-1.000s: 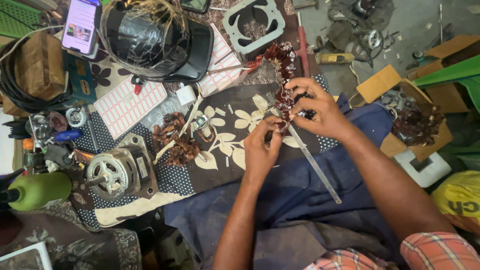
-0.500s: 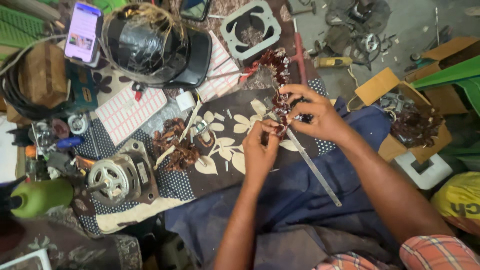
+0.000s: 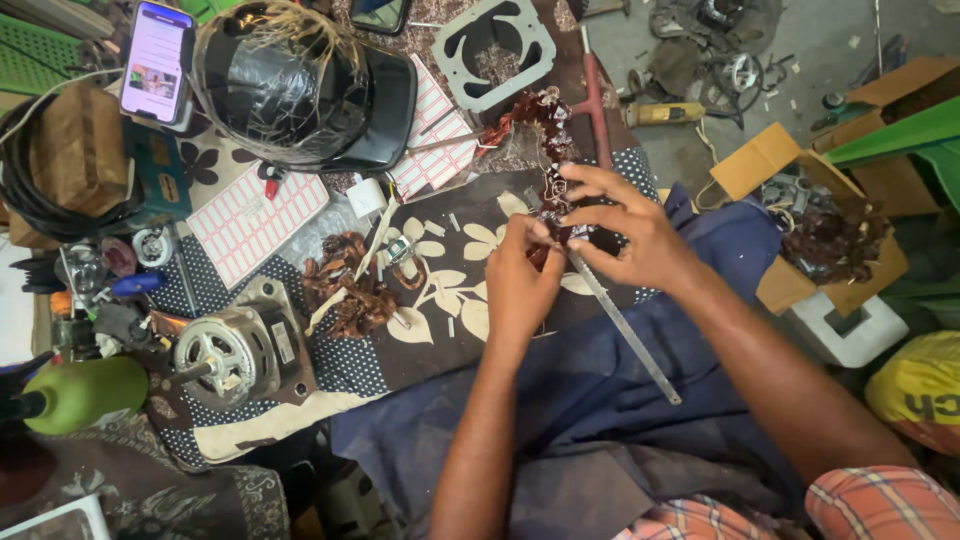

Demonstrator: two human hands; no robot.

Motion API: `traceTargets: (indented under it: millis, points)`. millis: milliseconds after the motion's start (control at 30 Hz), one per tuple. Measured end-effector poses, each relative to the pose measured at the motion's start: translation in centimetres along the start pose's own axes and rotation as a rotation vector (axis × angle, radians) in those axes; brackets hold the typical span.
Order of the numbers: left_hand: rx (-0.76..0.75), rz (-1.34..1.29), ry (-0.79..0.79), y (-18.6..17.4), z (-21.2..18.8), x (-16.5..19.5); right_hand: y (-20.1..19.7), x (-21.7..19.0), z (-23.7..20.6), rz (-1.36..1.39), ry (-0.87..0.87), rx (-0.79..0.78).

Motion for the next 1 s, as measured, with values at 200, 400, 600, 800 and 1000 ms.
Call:
traceTargets:
  millis: [200, 400, 600, 800, 1000]
  points:
    - [0.018, -0.149, -0.141, 0.2, -0.2, -2.0, -0.4, 1.2, -1.0, 0.048, 0.197, 0.059]
    - [0.136, 0.147, 0.335, -0.8, -2.2, 1.5, 0.2, 1.0, -1.5, 0.059, 0.193, 0.059]
    - [0.083, 0.649, 0.863, 0.7, -7.2, 3.3, 0.1, 1.8, -1.9, 0.080, 0.244, 0.110]
    - [0.119, 0.704, 0.865, 1.0, -8.1, 2.6, 0.1, 1.3, -2.0, 0.001, 0.173, 0.093]
    - [0.121, 0.446, 0.623, -0.9, -6.3, 2.2, 0.0, 0.0, -1.7, 0.008, 0.120, 0.075]
Point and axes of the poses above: each hand's wrist, its own z-axis towards the middle knuckle, its own y-axis out of the palm, x = y × z, the point moved 9 cm from there along z, towards the middle knuckle, and after that the axes turned 4 degrees about x, right-handed, at the moved point
